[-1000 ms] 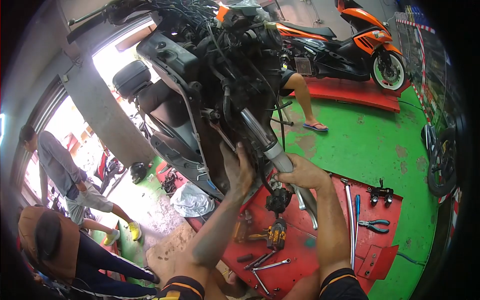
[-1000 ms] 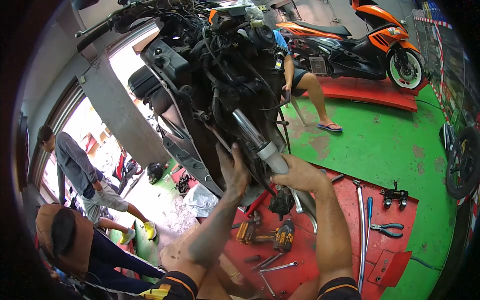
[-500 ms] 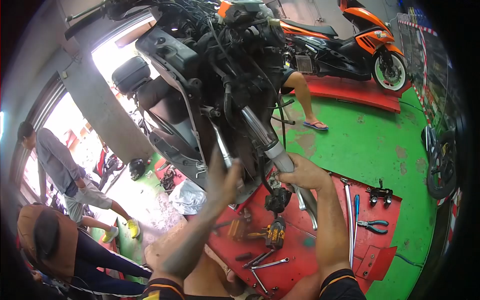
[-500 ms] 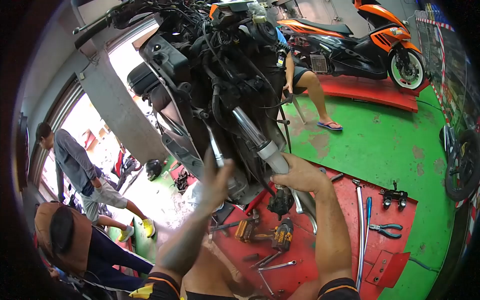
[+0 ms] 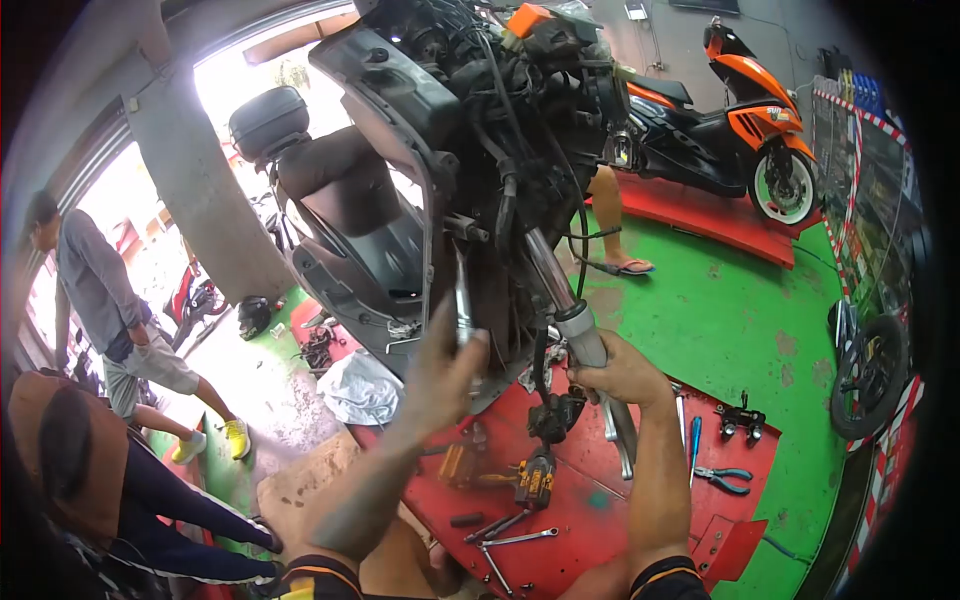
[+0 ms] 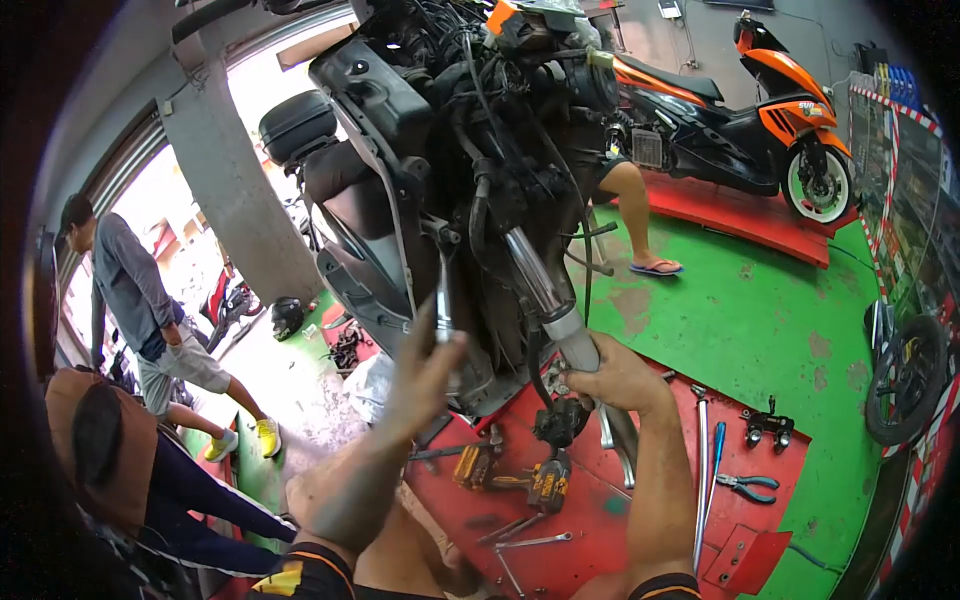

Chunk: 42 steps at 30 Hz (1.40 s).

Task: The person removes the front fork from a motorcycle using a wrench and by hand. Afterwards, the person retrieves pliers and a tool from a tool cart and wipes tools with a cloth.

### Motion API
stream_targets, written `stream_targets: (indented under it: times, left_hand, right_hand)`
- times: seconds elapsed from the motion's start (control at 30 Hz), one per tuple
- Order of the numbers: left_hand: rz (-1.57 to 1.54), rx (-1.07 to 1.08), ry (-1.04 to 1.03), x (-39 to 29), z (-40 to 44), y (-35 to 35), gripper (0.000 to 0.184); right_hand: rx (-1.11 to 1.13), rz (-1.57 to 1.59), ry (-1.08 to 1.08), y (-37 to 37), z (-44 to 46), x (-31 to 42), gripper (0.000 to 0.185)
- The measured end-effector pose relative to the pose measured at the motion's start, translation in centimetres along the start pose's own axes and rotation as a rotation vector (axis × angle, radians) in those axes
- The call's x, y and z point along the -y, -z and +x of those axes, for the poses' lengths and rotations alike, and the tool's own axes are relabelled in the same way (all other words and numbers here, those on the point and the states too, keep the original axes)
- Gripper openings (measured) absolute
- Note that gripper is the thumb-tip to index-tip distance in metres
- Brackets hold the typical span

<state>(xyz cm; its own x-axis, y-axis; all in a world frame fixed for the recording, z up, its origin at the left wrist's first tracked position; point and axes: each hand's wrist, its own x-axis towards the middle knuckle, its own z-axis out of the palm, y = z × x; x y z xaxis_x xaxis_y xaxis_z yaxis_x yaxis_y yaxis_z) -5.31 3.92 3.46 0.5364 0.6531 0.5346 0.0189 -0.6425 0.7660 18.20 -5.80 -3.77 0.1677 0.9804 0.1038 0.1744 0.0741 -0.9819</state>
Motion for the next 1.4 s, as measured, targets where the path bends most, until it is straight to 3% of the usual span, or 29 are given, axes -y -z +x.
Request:
stream_targets:
  times: [0.07, 0.2, 0.23, 0.37, 0.47, 0.53, 0.67, 0.77, 0.87, 0.9, 0.93, 1.07, 1.1, 1.2, 1.23, 1.3, 1.4]
  left_hand:
    - [0.094, -0.022, 0.061, 6.2, 1.8, -3.6, 0.064]
    - [0.025, -0.129, -0.010, 7.8, 1.2, -4.9, 0.066]
    - [0.200, -0.224, -0.315, 6.4, 1.2, -3.8, 0.065]
    - [-0.481, 0.137, 0.222, -1.8, 0.3, 3.5, 0.066]
    - [-0.367, 0.224, 0.387, -3.4, 1.1, 5.0, 0.057]
    - [0.009, 0.030, 0.194, -0.7, -0.1, 0.4, 0.054]
    - [0.344, -0.160, -0.292, 14.0, 3.5, -6.8, 0.066]
    - [0.100, 0.082, -0.122, 10.2, 0.5, -2.9, 0.062]
    - [-0.384, 0.139, 0.104, -0.7, -0.1, 2.6, 0.061]
    - [-0.671, 0.258, 0.231, -1.9, 0.6, 4.7, 0.058]
    - [-0.961, 0.374, 0.362, -2.4, 1.0, 6.1, 0.056]
    - [-0.404, 0.195, 0.259, 0.4, -0.2, 1.7, 0.062]
    - [-0.390, 0.193, 0.186, 4.0, 0.0, -0.5, 0.067]
    - [-0.168, 0.271, 0.170, 4.9, 1.7, 0.1, 0.074]
    - [-0.316, 0.286, 0.257, 2.8, 1.2, 1.2, 0.070]
    - [-0.370, 0.178, 0.116, 2.2, 0.2, 1.4, 0.061]
    - [-1.016, 0.316, 0.469, -3.2, 0.9, 5.8, 0.062]
  right_hand:
    - [-0.020, 0.006, -0.021, -0.4, -0.3, 0.0, 0.043]
    - [-0.034, 0.002, -0.040, -0.4, -0.2, 0.2, 0.037]
    - [-0.025, 0.014, -0.043, -0.5, -0.2, 0.2, 0.035]
    - [-0.198, -0.042, -0.036, -2.1, -0.7, 1.6, 0.029]
    - [-0.309, -0.199, 0.045, -2.9, -0.4, 1.5, 0.029]
    - [-0.235, -0.132, -0.044, -2.5, -0.3, 2.3, 0.030]
    - [-0.229, -0.120, -0.069, -2.4, -0.2, 1.5, 0.030]
    - [-0.146, -0.196, -0.146, -1.5, -0.2, 1.6, 0.051]
    - [-0.440, -0.475, 0.420, -1.9, 0.0, 6.5, 0.084]
    - [-0.513, -0.593, 0.648, -1.4, 0.7, 7.8, 0.093]
    - [-0.547, -0.810, 0.699, -2.0, 0.8, 10.7, 0.094]
    - [-0.485, -1.361, 0.838, -3.0, 2.8, 18.6, 0.086]
    - [-0.419, -1.453, 0.800, -2.6, 3.6, 19.4, 0.083]
    - [-0.221, -1.675, 0.726, -1.9, 5.2, 21.4, 0.073]
    - [-0.185, -1.723, 0.729, -1.8, 5.5, 22.1, 0.069]
    - [-0.147, -1.791, 0.735, -1.7, 5.7, 22.8, 0.063]
    - [-0.108, -1.837, 0.751, -1.8, 6.2, 23.0, 0.057]
